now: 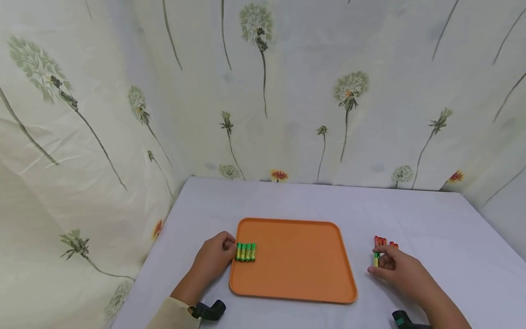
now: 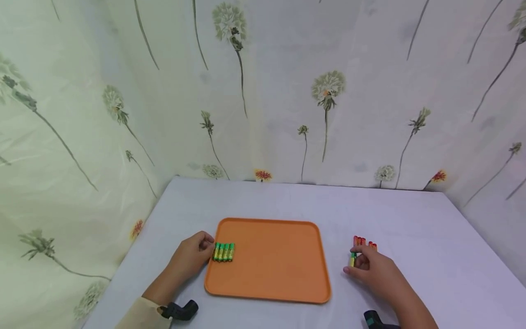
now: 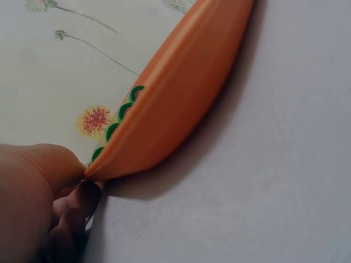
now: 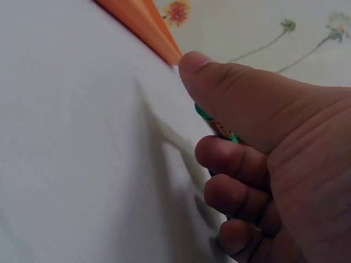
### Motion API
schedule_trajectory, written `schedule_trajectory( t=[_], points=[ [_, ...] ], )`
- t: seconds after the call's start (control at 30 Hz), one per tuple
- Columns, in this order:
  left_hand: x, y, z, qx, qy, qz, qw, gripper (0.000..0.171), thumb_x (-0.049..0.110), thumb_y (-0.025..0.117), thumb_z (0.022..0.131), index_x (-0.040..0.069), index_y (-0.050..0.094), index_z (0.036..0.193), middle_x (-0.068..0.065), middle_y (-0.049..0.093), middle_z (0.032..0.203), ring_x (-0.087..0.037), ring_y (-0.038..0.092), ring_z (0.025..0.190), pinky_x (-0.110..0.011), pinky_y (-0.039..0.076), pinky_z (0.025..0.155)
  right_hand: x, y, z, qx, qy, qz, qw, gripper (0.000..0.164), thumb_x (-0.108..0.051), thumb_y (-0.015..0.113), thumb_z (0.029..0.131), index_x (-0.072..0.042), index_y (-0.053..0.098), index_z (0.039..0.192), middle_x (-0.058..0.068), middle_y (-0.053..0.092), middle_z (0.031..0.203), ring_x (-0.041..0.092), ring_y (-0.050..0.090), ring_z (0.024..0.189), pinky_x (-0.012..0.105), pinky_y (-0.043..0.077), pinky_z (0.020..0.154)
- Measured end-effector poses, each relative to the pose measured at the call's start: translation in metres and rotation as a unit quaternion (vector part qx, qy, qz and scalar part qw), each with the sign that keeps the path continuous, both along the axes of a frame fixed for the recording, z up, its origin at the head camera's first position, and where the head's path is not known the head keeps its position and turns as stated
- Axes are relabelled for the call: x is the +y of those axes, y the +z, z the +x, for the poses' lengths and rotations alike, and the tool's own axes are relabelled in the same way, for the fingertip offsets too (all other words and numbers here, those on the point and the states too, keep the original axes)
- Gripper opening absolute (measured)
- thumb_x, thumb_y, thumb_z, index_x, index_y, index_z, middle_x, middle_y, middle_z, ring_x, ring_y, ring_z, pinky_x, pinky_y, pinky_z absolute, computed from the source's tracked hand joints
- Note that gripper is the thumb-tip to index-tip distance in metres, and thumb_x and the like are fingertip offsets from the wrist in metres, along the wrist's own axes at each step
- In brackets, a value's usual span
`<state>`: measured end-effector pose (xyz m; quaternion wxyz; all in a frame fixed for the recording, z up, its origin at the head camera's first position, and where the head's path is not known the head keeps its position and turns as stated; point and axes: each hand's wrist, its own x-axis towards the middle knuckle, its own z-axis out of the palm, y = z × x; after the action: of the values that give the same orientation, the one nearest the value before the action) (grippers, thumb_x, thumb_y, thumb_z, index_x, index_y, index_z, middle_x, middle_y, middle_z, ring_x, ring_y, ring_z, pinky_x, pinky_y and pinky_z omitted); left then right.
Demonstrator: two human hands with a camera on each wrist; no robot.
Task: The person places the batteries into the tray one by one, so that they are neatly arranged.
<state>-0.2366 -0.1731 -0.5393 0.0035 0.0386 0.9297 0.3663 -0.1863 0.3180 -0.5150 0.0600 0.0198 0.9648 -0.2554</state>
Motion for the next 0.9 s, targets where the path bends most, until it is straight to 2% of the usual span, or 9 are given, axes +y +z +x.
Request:
schedule_trajectory(
  t=[0.17, 0.33, 0.43, 0.6, 0.9],
  points=[
    [0.0, 0.003, -0.001, 0.002, 0.006, -0.001, 1.0, 0.012, 0.028, 0.066, 0.101, 0.018, 0.067, 0.107, 0.008, 0.064, 0.085, -0.011, 0.057, 0.076, -0.033, 0.048, 0.071, -0.01, 0.001, -0.006, 0.008, 0.004, -0.011, 1.0, 0.069, -0.049, 0.087, 0.081, -0.009, 0.063, 0.131, -0.003, 0.066, 0.093, 0.015, 0.06, 0.086, 0.033, 0.05, 0.074],
    [0.0, 0.002, -0.001, -0.001, 0.003, 0.003, 1.0, 0.012, 0.028, 0.065, 0.1, 0.019, 0.067, 0.107, 0.009, 0.065, 0.086, -0.012, 0.057, 0.077, -0.033, 0.048, 0.071, -0.017, 0.002, -0.007, 0.048, 0.026, -0.002, 0.999, 0.061, -0.046, 0.087, 0.082, -0.013, 0.065, 0.129, -0.006, 0.066, 0.093, 0.011, 0.058, 0.084, 0.028, 0.047, 0.071],
    [-0.003, 0.002, 0.001, -0.004, 0.005, -0.002, 1.0, 0.012, 0.029, 0.065, 0.1, 0.019, 0.067, 0.107, 0.009, 0.065, 0.086, -0.011, 0.057, 0.077, -0.033, 0.048, 0.071, -0.024, 0.004, -0.011, 0.057, 0.044, 0.001, 0.997, 0.062, -0.046, 0.087, 0.083, -0.012, 0.065, 0.129, -0.007, 0.067, 0.094, 0.011, 0.057, 0.082, 0.028, 0.046, 0.069],
    [-0.007, 0.002, 0.003, 0.002, 0.018, -0.012, 0.9998, 0.011, 0.028, 0.066, 0.1, 0.019, 0.068, 0.106, 0.009, 0.065, 0.085, -0.011, 0.057, 0.076, -0.033, 0.048, 0.07, -0.044, 0.013, -0.023, 0.04, 0.058, -0.002, 0.998, 0.066, -0.046, 0.085, 0.085, -0.011, 0.062, 0.136, -0.006, 0.069, 0.097, 0.015, 0.055, 0.083, 0.032, 0.045, 0.068],
    [0.001, 0.0, -0.001, 0.0, 0.005, -0.008, 1.0, 0.012, 0.028, 0.066, 0.1, 0.019, 0.068, 0.107, 0.009, 0.064, 0.085, -0.011, 0.056, 0.076, -0.033, 0.047, 0.071, -0.071, 0.034, -0.032, 0.07, 0.095, -0.007, 0.993, 0.064, -0.037, 0.087, 0.084, -0.011, 0.061, 0.137, -0.007, 0.067, 0.096, 0.015, 0.056, 0.086, 0.027, 0.047, 0.065]
  ],
)
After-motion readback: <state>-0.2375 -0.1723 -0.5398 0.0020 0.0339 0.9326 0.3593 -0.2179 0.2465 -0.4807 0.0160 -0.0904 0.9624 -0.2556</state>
